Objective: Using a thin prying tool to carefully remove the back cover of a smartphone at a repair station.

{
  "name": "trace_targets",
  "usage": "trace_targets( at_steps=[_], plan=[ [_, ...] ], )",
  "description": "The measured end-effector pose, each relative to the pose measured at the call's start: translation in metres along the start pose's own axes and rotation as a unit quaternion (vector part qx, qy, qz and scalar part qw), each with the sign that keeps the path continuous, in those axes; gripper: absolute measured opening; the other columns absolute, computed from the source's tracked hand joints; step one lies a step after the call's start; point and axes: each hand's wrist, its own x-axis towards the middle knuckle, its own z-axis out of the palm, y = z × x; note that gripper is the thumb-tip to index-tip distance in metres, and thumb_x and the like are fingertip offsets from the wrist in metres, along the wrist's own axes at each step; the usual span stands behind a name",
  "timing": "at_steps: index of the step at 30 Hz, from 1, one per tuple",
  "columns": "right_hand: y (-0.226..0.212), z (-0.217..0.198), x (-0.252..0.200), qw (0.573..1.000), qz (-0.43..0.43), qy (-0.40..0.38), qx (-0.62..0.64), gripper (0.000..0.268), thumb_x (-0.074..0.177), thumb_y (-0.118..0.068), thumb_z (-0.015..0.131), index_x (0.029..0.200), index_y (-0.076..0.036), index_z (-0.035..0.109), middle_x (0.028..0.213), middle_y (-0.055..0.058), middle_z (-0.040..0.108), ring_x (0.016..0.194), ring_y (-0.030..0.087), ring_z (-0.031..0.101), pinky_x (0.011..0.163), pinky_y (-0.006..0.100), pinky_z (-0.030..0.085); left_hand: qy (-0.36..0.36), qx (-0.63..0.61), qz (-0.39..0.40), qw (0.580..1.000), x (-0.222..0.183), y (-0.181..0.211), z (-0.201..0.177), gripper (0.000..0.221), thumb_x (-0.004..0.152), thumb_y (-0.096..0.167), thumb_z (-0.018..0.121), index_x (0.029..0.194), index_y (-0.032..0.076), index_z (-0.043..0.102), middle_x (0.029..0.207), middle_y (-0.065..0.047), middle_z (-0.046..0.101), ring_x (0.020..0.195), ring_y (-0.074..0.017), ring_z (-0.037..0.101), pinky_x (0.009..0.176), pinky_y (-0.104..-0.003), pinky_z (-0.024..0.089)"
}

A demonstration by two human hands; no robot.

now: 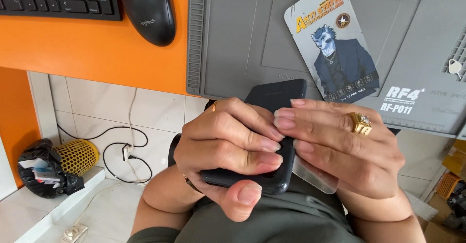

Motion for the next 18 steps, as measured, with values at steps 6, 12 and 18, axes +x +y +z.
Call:
trace_targets(
  at_steps=[6,12,18],
  plan=[
    [0.003,-0.001,0.014,0.999,-0.034,0.013,0.002,0.009,0.096,-0.005,0.069,0.094,0.003,0.064,0.1,0.028,0.077,0.094,0.041,0.088,0.09,0.052,0.078,-0.027,0.011,-0.006,1.0,-0.001,0.0,-0.006,0.029,0.104,0.03,0.066,0.088,0.007,0.074,0.088,-0.006,0.07,0.078,-0.0252,0.072,0.075,-0.035,0.068],
    [0.005,0.001,0.02,0.998,-0.048,0.042,0.007,0.02,0.093,-0.015,0.066,0.084,0.003,0.065,0.09,0.029,0.076,0.084,0.04,0.088,0.082,0.049,0.078,-0.048,0.007,-0.005,0.999,0.0,-0.002,-0.007,0.026,0.102,0.028,0.067,0.089,0.007,0.075,0.089,-0.007,0.071,0.08,-0.025,0.07,0.072,-0.034,0.066],
    [-0.002,0.0,0.025,0.998,-0.02,0.057,-0.006,0.024,0.098,-0.012,0.057,0.081,0.003,0.063,0.087,0.028,0.076,0.081,0.038,0.087,0.079,0.048,0.078,-0.095,0.011,-0.002,0.995,0.006,-0.004,-0.011,0.023,0.1,0.024,0.065,0.089,0.006,0.075,0.087,-0.006,0.07,0.079,-0.0225,0.071,0.075,-0.032,0.067]
  ],
)
